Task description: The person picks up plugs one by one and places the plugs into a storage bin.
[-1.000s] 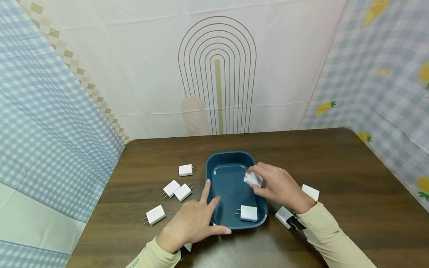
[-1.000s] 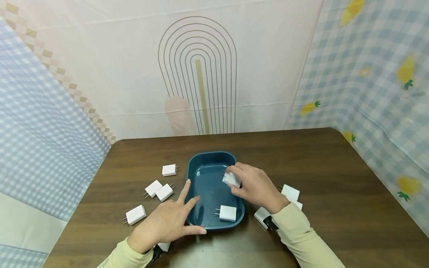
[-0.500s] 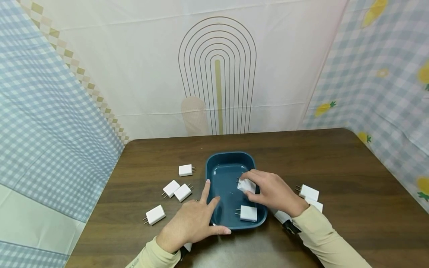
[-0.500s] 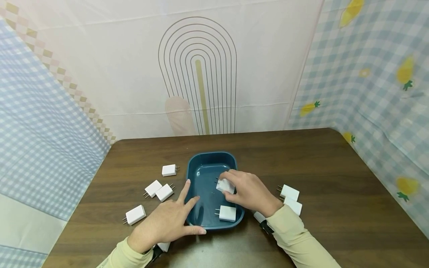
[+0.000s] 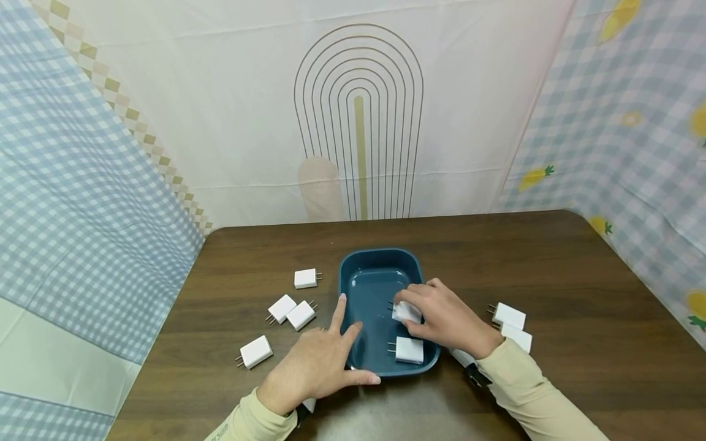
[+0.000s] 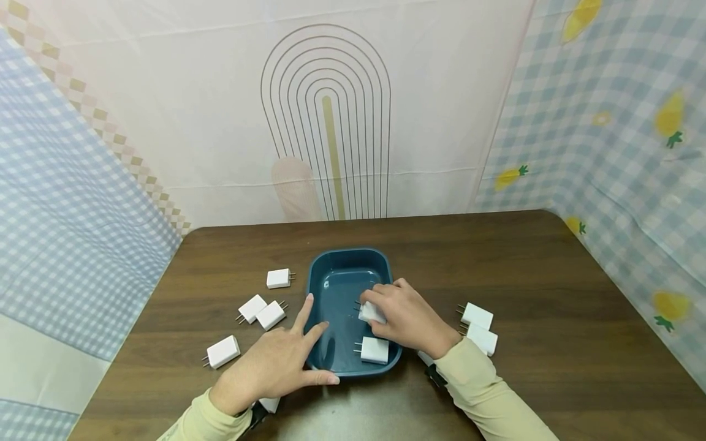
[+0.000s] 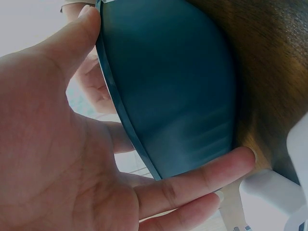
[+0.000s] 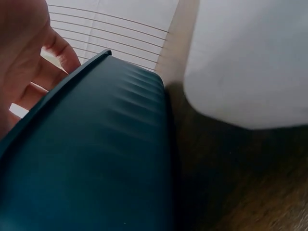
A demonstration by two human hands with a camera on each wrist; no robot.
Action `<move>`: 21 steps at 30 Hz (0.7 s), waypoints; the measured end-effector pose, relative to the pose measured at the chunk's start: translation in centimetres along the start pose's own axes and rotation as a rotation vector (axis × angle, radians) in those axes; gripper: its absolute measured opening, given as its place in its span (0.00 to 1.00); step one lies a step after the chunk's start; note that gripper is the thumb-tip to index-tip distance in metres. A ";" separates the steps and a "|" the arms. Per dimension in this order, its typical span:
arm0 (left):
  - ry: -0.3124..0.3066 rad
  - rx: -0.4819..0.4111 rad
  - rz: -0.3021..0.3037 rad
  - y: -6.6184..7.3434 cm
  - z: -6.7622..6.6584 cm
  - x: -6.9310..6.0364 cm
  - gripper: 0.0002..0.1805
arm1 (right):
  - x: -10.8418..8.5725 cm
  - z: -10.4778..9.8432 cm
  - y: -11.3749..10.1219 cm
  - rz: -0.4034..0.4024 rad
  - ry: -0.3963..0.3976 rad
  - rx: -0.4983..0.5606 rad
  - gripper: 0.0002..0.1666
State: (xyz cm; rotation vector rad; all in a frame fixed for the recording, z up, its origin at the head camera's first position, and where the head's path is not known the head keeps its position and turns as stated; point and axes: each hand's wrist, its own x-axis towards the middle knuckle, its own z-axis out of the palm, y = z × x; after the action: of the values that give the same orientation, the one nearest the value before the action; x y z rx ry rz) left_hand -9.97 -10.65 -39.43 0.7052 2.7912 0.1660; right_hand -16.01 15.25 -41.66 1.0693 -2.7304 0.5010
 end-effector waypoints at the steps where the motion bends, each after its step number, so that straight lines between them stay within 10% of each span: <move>1: 0.002 0.002 0.001 0.0 0.0 0.0 0.55 | 0.0 0.0 0.0 -0.004 -0.005 -0.003 0.17; 21: -0.017 -0.001 -0.006 0.0 -0.1 0.1 0.56 | 0.0 0.2 -0.5 0.016 -0.084 -0.049 0.18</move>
State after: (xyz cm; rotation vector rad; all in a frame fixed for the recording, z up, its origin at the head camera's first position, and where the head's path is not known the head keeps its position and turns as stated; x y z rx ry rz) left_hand -10.07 -10.60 -39.39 0.6949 2.7771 0.1593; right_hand -15.68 14.91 -41.70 1.0814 -2.8097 0.3980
